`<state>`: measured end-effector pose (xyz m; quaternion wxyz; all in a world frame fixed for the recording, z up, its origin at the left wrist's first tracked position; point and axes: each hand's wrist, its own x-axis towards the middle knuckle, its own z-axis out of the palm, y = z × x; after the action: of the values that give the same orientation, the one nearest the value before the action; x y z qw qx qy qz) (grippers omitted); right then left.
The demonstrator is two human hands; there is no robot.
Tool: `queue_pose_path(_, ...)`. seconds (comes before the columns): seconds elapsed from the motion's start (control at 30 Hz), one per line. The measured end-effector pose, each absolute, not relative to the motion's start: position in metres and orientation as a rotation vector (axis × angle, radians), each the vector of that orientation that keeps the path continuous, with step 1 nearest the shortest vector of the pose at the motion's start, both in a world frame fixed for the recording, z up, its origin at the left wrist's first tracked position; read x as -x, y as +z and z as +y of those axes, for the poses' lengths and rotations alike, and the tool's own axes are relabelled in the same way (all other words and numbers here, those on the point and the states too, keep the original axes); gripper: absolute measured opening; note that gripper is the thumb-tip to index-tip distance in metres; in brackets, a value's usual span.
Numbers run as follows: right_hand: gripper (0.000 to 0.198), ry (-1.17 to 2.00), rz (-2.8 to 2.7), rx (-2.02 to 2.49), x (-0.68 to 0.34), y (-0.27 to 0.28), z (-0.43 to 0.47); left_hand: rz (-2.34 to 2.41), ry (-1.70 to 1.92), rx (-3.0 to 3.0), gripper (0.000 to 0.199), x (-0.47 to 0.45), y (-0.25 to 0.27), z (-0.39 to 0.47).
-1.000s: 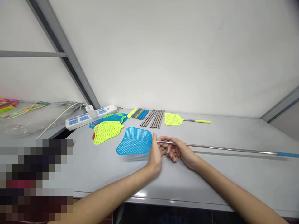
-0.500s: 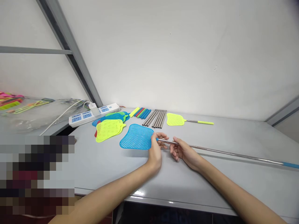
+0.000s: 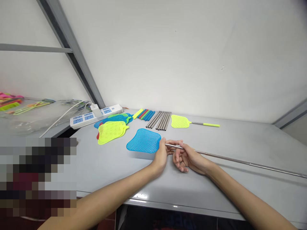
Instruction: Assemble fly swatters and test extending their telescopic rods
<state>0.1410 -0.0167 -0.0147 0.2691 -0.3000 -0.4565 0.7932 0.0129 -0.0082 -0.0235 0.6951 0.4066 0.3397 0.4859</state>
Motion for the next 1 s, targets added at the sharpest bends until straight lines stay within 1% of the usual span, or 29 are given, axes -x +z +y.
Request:
queue_pose_path(0.23, 0.054, 2.140, -1.236, 0.767, -0.141, -0.018, -0.014, 0.800, 1.112, -0.893, 0.050, -0.016, -0.022, -0.010)
queue_pose_path(0.4, 0.051, 2.098, -1.271, 0.782, -0.138, -0.017, -0.015, 0.904, 0.983, -0.928, 0.054, -0.018, -0.022, -0.012)
queue_pose_path(0.6, 0.054, 2.127, -1.316, 0.817, -0.137, -0.015, -0.014, 0.909, 0.992, -0.909, 0.050, -0.022, -0.024, -0.014)
queue_pose_path(0.83, 0.050, 2.121, -1.270, 0.865, -0.136, -0.015, -0.014, 0.921, 1.028, -0.885, 0.045, -0.026, -0.026, -0.017)
queue_pose_path(0.93, 0.050, 2.064, -1.273, 0.901, -0.135, -0.013, -0.015, 0.878, 1.002, -0.893, 0.045, -0.026, -0.021, -0.017)
queue_pose_path(1.0, 0.048, 1.969, -1.287, 0.931, -0.135, -0.012, -0.015, 0.871, 1.036, -0.881, 0.044, -0.026, -0.017, -0.017)
